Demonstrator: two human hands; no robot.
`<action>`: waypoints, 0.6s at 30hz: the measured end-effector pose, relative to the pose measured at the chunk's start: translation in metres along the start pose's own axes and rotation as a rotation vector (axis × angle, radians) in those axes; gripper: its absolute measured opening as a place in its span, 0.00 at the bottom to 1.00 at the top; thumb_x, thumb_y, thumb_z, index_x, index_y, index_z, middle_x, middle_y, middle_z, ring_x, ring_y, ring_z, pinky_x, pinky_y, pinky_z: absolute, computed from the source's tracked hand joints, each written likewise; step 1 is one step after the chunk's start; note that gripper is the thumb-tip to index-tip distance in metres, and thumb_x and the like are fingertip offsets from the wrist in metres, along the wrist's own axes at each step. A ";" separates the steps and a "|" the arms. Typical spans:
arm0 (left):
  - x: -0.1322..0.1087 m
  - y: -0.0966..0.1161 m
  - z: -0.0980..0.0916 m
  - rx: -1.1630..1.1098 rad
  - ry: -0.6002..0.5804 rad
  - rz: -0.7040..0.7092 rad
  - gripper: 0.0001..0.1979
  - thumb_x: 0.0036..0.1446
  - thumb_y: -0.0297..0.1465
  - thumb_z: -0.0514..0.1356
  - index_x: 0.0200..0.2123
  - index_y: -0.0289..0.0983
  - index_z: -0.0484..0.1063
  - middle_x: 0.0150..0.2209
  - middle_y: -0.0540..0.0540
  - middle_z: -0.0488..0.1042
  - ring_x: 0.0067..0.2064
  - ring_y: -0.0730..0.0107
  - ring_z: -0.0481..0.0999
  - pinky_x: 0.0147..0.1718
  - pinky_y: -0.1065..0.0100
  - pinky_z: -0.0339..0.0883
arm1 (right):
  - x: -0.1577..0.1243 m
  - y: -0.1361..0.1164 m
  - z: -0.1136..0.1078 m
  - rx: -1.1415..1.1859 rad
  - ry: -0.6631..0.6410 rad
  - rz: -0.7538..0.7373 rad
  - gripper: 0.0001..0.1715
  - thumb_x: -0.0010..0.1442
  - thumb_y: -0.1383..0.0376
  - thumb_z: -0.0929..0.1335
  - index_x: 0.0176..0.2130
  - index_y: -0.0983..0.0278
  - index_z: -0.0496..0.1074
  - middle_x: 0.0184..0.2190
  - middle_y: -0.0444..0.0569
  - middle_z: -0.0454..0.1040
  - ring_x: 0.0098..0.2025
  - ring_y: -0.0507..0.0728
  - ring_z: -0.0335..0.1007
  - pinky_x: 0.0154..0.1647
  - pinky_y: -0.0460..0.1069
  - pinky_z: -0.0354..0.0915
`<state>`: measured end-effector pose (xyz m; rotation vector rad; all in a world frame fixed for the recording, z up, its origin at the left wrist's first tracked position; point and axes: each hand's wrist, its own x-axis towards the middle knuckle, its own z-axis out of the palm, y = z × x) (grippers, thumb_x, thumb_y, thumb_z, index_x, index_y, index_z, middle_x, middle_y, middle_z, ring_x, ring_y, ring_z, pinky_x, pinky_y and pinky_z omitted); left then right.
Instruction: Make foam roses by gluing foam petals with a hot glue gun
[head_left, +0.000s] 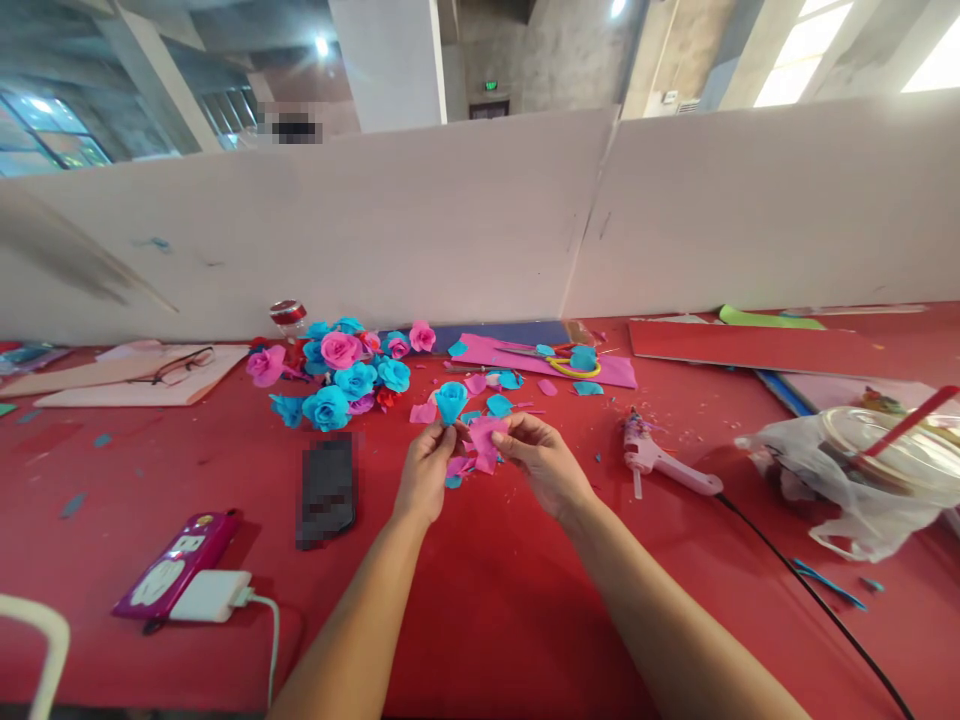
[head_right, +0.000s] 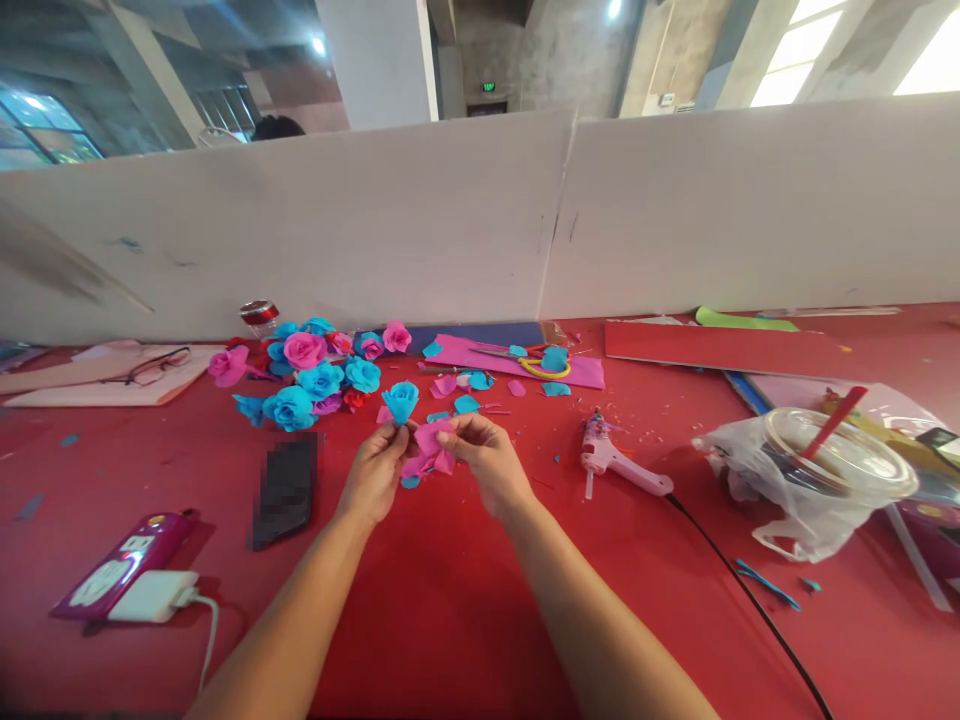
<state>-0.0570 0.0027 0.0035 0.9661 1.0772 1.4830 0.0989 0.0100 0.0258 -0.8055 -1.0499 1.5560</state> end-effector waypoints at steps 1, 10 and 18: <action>-0.002 0.001 0.003 -0.014 -0.010 -0.006 0.12 0.49 0.41 0.65 0.30 0.37 0.74 0.30 0.49 0.73 0.30 0.74 0.69 0.34 0.70 0.63 | -0.002 0.001 0.005 0.003 -0.031 -0.038 0.12 0.44 0.60 0.77 0.27 0.61 0.73 0.25 0.42 0.70 0.28 0.50 0.63 0.31 0.47 0.61; -0.020 -0.008 0.023 0.034 -0.029 0.034 0.12 0.52 0.39 0.63 0.36 0.40 0.78 0.37 0.47 0.77 0.40 0.66 0.73 0.41 0.66 0.64 | -0.007 0.012 0.022 -0.083 0.100 -0.311 0.08 0.48 0.60 0.75 0.26 0.59 0.74 0.29 0.43 0.65 0.34 0.53 0.61 0.36 0.49 0.61; -0.020 -0.011 0.027 -0.035 -0.016 -0.024 0.11 0.48 0.40 0.66 0.35 0.43 0.80 0.37 0.48 0.79 0.43 0.63 0.74 0.46 0.64 0.63 | -0.003 0.021 0.017 -0.028 0.117 -0.336 0.11 0.50 0.60 0.74 0.27 0.60 0.69 0.27 0.41 0.65 0.31 0.52 0.60 0.36 0.48 0.60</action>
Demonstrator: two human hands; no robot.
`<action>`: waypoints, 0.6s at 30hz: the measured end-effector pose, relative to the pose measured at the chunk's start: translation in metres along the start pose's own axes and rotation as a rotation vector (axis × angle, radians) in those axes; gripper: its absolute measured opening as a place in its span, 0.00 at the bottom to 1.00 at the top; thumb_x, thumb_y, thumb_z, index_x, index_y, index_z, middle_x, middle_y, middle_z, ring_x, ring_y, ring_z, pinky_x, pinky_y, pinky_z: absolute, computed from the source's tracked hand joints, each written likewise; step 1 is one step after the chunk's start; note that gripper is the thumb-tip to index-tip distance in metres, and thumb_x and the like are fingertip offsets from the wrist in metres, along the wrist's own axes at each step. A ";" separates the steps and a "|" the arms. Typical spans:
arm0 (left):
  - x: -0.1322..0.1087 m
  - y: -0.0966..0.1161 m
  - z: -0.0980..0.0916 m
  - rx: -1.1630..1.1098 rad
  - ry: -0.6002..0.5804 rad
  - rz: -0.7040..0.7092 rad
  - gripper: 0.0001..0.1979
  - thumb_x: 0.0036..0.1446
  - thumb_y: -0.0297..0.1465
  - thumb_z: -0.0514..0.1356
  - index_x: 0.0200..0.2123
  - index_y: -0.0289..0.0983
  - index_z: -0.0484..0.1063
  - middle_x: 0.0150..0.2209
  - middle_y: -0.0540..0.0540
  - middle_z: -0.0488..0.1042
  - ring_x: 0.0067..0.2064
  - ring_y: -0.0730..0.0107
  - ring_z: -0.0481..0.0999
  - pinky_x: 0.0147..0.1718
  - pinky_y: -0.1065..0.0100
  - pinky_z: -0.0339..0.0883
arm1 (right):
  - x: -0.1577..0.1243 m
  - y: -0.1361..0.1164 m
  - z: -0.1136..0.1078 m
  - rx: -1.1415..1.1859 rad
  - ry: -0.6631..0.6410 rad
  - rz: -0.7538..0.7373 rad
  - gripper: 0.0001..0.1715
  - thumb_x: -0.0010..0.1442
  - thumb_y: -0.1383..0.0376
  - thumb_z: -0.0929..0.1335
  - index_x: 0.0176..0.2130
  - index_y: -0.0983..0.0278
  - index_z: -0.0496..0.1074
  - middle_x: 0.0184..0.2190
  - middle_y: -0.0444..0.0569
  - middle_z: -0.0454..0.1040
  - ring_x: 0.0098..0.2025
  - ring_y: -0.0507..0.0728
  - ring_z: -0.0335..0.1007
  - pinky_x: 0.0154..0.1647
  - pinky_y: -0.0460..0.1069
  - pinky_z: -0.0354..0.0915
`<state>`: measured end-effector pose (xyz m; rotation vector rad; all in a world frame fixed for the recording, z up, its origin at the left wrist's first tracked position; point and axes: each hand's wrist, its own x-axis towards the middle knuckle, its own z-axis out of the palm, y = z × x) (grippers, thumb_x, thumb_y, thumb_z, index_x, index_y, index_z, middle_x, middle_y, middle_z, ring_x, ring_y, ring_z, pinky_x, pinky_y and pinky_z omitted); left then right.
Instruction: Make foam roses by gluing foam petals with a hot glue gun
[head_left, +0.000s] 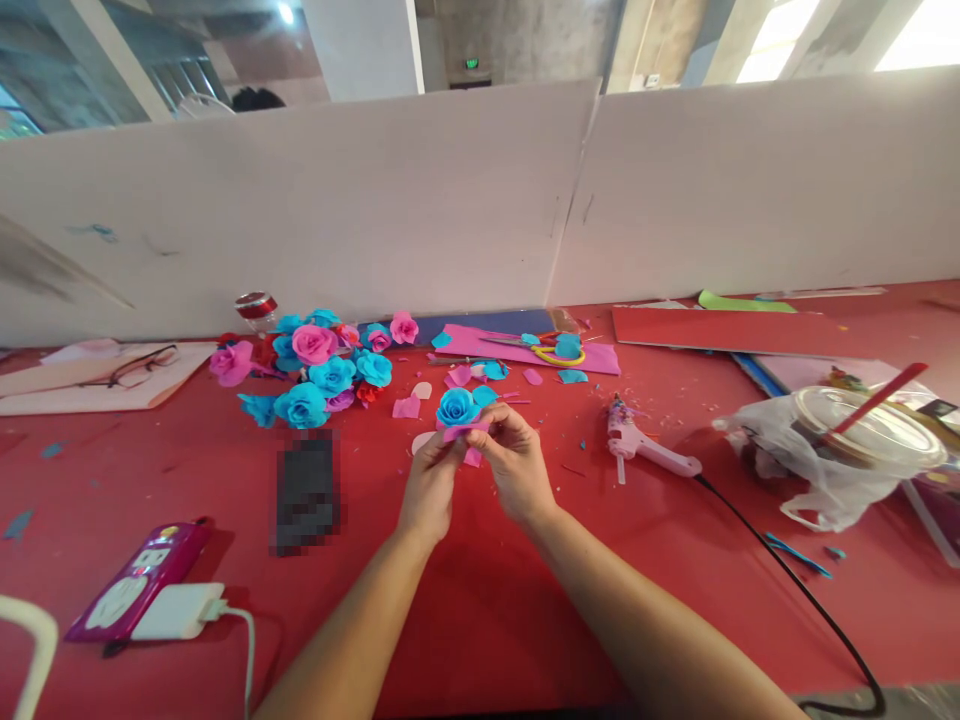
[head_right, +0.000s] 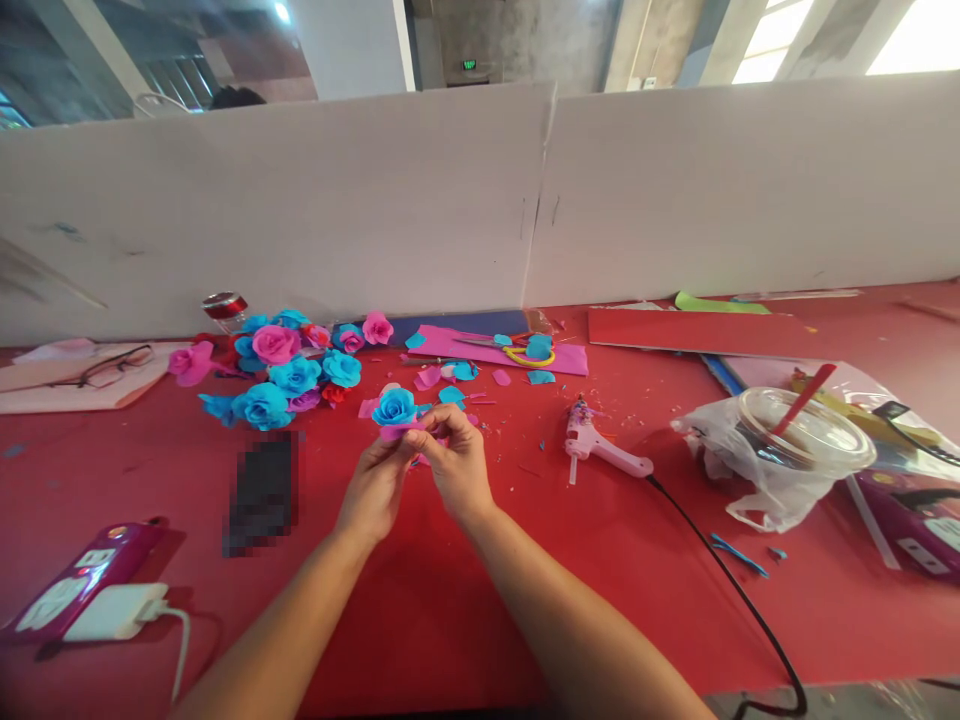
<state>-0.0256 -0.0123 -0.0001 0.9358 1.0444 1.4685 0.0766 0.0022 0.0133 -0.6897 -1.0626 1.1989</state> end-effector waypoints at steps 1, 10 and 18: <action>0.000 0.000 0.000 0.007 -0.004 -0.004 0.11 0.48 0.40 0.66 0.35 0.43 0.80 0.37 0.49 0.79 0.43 0.63 0.74 0.46 0.64 0.63 | 0.000 0.000 0.000 -0.004 0.001 0.003 0.12 0.50 0.60 0.74 0.27 0.60 0.69 0.27 0.41 0.65 0.31 0.52 0.59 0.35 0.48 0.60; -0.004 0.003 0.000 0.119 -0.026 0.036 0.12 0.51 0.39 0.65 0.38 0.43 0.79 0.37 0.48 0.79 0.42 0.63 0.74 0.44 0.65 0.64 | 0.002 0.002 0.000 0.003 0.000 0.020 0.14 0.48 0.58 0.75 0.27 0.60 0.69 0.27 0.41 0.66 0.29 0.51 0.59 0.31 0.47 0.60; 0.012 0.003 -0.011 -0.100 0.063 -0.009 0.11 0.49 0.40 0.66 0.32 0.39 0.77 0.30 0.50 0.74 0.33 0.73 0.71 0.39 0.69 0.64 | 0.025 -0.018 -0.032 -0.157 -0.116 0.210 0.14 0.44 0.58 0.75 0.26 0.62 0.70 0.24 0.41 0.69 0.27 0.51 0.64 0.32 0.48 0.62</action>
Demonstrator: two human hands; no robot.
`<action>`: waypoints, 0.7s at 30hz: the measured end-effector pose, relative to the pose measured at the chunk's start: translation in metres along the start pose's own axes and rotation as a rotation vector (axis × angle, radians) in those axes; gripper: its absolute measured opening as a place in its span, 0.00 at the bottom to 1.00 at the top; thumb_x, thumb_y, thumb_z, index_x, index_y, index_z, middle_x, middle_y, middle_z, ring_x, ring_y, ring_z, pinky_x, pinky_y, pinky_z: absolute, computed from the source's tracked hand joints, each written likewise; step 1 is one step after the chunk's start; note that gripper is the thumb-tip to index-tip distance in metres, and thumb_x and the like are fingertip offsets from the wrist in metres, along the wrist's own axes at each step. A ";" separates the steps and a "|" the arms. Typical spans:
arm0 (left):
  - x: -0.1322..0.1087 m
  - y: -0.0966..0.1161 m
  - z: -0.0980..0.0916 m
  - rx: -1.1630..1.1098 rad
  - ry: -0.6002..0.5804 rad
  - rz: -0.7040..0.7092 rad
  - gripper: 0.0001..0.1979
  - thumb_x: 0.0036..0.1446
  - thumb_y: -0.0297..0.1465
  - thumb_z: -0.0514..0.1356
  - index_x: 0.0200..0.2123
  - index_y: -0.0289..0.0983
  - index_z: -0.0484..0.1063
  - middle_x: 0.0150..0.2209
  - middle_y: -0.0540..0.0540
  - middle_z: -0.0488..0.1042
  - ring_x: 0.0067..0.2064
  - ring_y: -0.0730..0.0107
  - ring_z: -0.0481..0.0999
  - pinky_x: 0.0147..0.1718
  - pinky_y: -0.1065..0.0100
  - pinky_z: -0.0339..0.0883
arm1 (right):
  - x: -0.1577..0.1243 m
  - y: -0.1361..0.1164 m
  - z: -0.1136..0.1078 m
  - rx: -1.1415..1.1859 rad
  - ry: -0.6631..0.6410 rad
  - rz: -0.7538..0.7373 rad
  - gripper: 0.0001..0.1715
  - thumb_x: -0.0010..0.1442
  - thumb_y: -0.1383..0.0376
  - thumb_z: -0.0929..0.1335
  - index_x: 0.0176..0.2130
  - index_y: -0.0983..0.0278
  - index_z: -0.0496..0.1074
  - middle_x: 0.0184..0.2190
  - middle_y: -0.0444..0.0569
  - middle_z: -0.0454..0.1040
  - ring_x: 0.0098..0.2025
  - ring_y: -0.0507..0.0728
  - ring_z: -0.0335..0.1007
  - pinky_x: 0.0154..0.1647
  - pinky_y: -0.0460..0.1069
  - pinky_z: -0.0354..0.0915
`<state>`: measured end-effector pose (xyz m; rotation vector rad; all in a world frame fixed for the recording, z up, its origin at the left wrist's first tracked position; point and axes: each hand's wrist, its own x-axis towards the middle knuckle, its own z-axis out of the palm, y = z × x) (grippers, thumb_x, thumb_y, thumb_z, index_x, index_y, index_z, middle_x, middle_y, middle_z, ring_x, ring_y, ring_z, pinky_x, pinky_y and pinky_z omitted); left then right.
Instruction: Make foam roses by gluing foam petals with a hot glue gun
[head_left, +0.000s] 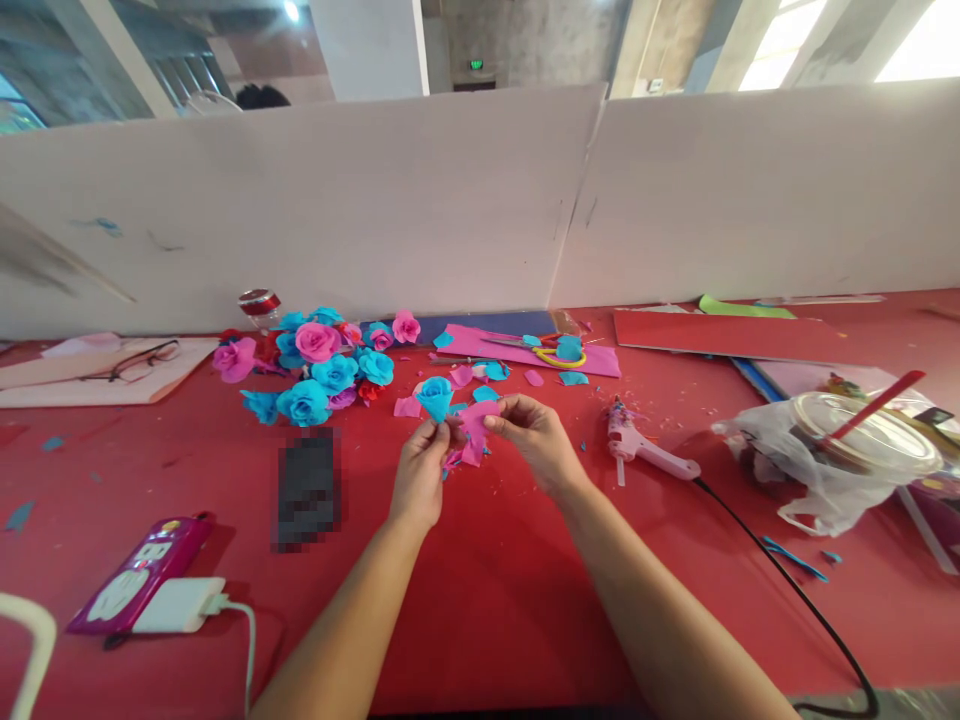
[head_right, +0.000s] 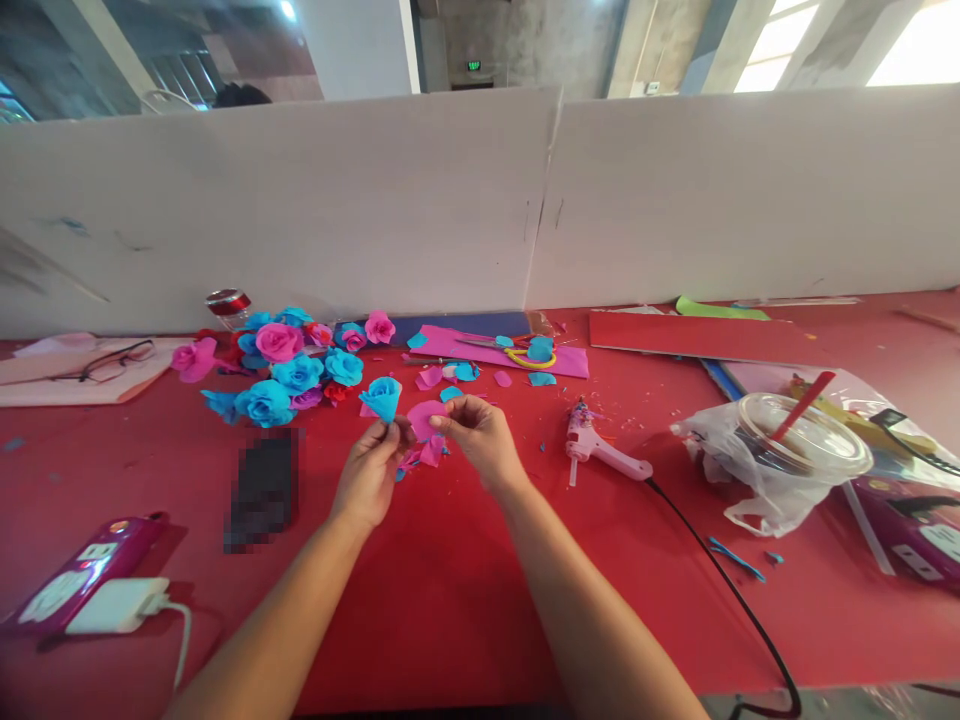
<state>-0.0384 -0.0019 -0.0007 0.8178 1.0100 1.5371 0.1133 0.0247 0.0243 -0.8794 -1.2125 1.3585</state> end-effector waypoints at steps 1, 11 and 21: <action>0.002 0.001 -0.001 -0.019 0.016 -0.004 0.11 0.48 0.39 0.67 0.31 0.38 0.76 0.29 0.50 0.73 0.32 0.75 0.70 0.38 0.70 0.64 | 0.003 -0.002 -0.009 -0.121 -0.059 0.056 0.13 0.44 0.59 0.75 0.25 0.62 0.70 0.23 0.40 0.68 0.26 0.50 0.63 0.32 0.47 0.61; 0.003 0.002 -0.002 0.022 -0.037 -0.141 0.15 0.46 0.38 0.67 0.34 0.36 0.70 0.22 0.53 0.69 0.26 0.78 0.65 0.28 0.75 0.57 | -0.026 -0.025 -0.040 -1.192 0.015 0.025 0.14 0.56 0.68 0.65 0.42 0.61 0.76 0.40 0.49 0.78 0.36 0.55 0.73 0.37 0.46 0.63; 0.004 -0.002 -0.004 0.087 0.014 -0.147 0.13 0.43 0.36 0.66 0.30 0.34 0.72 0.23 0.52 0.70 0.18 0.86 0.53 0.19 0.76 0.45 | -0.053 -0.029 -0.140 -1.837 0.215 0.270 0.23 0.55 0.70 0.62 0.50 0.68 0.70 0.48 0.61 0.72 0.48 0.68 0.70 0.44 0.55 0.62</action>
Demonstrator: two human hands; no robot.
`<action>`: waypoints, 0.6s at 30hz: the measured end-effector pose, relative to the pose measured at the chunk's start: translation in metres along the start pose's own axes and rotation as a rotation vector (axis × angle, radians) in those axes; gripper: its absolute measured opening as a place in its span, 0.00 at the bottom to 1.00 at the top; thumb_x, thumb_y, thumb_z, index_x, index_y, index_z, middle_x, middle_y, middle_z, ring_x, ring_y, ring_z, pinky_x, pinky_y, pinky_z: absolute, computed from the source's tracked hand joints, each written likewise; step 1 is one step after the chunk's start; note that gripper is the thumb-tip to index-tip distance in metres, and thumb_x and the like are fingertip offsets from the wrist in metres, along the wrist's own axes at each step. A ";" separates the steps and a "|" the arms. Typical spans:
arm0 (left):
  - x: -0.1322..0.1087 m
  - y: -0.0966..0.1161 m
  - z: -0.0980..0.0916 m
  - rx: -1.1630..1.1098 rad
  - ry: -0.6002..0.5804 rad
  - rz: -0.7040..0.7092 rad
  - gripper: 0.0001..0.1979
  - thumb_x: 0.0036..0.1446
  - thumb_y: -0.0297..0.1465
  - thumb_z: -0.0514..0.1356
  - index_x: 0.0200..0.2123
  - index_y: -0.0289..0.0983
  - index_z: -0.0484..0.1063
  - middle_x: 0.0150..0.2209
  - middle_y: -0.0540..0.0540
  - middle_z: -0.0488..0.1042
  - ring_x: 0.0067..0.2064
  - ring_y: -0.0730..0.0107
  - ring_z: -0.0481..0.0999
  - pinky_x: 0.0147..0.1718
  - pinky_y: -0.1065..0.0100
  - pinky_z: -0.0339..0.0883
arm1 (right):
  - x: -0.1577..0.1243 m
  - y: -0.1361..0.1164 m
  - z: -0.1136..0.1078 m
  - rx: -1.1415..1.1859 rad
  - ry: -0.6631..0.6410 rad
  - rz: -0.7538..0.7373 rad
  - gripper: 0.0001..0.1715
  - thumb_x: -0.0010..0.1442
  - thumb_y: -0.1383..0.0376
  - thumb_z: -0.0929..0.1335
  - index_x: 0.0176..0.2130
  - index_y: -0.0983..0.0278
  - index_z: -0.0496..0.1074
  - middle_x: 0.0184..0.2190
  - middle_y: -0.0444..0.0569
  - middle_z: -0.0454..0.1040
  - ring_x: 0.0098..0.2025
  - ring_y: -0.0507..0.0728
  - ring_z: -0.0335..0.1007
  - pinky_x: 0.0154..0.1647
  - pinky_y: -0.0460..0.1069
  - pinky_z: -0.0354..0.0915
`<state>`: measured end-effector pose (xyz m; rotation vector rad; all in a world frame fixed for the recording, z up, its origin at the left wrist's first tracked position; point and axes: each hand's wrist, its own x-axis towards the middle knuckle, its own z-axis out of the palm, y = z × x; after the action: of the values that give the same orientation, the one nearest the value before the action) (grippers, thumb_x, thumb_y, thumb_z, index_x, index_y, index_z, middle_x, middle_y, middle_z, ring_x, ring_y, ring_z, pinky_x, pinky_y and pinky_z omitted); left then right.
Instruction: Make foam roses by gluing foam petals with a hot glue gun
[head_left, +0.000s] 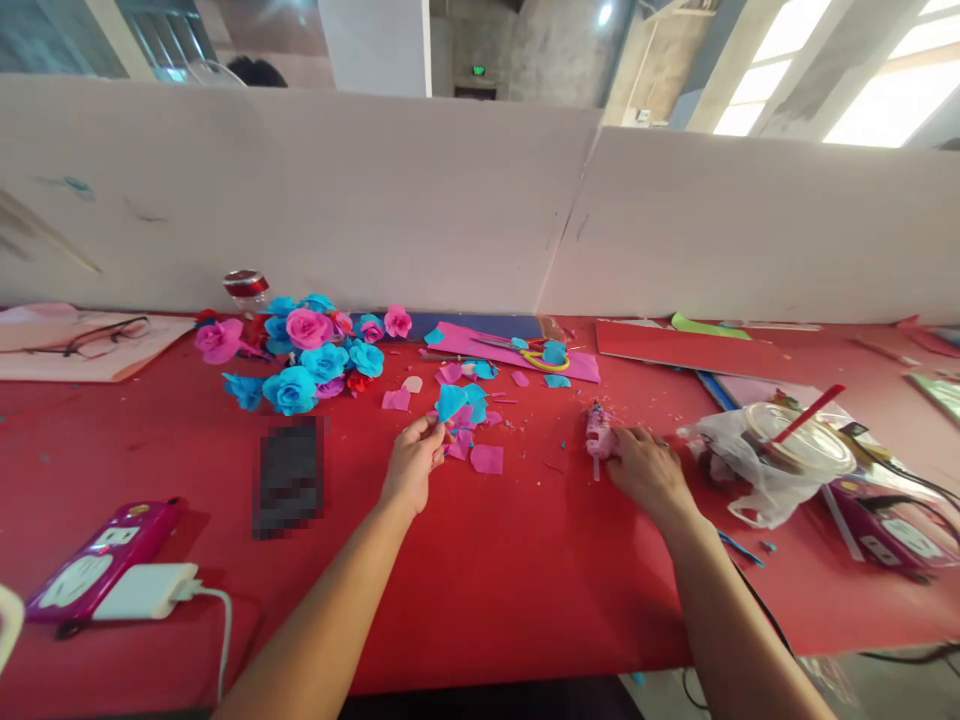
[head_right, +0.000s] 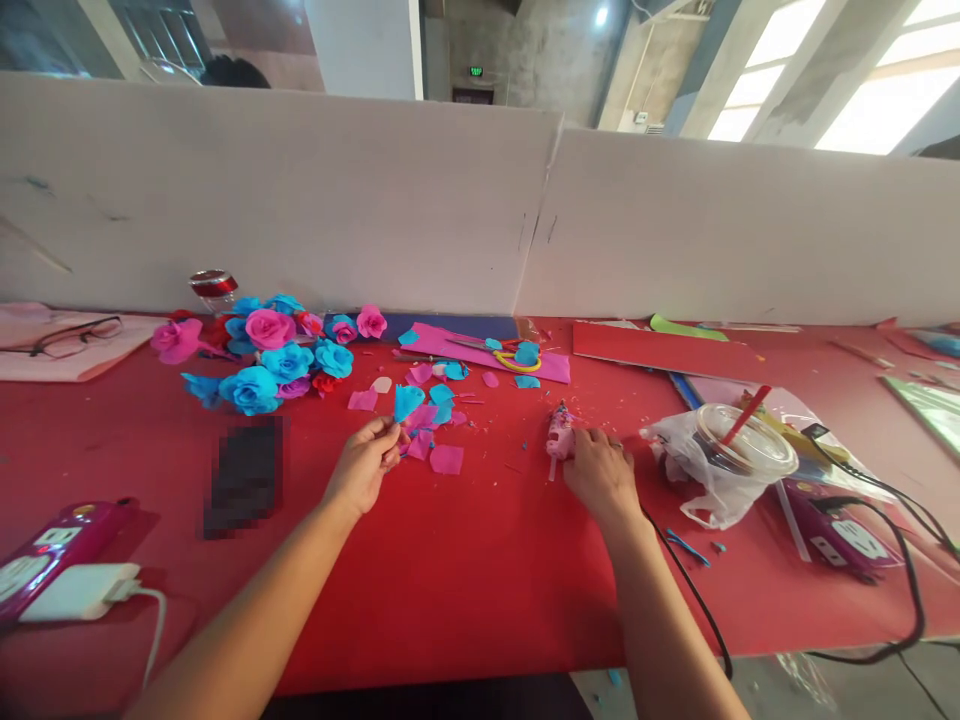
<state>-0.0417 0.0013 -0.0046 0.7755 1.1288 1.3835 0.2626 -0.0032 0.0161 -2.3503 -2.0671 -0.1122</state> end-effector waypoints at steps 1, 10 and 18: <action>0.000 -0.001 0.000 0.033 0.013 0.003 0.14 0.42 0.37 0.66 0.29 0.34 0.72 0.23 0.52 0.70 0.17 0.86 0.52 0.18 0.76 0.44 | 0.001 -0.001 0.002 -0.001 -0.017 -0.004 0.23 0.56 0.71 0.61 0.51 0.69 0.69 0.48 0.61 0.73 0.47 0.67 0.71 0.43 0.55 0.62; 0.003 -0.005 0.000 0.176 0.056 0.016 0.17 0.42 0.41 0.65 0.29 0.33 0.75 0.19 0.52 0.67 0.18 0.83 0.53 0.18 0.74 0.42 | -0.006 0.013 0.005 0.321 0.268 -0.072 0.24 0.56 0.64 0.63 0.53 0.65 0.67 0.48 0.57 0.72 0.40 0.61 0.72 0.36 0.51 0.64; -0.004 -0.010 0.007 0.295 0.024 0.100 0.11 0.48 0.37 0.60 0.21 0.35 0.69 0.21 0.51 0.66 0.20 0.79 0.56 0.20 0.72 0.47 | -0.048 -0.048 -0.017 0.911 0.286 -0.190 0.12 0.55 0.56 0.68 0.30 0.63 0.68 0.24 0.44 0.69 0.26 0.53 0.65 0.27 0.47 0.62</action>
<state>-0.0313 -0.0021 -0.0109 1.0405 1.3470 1.3267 0.2082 -0.0454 0.0283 -1.4939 -1.6711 0.3850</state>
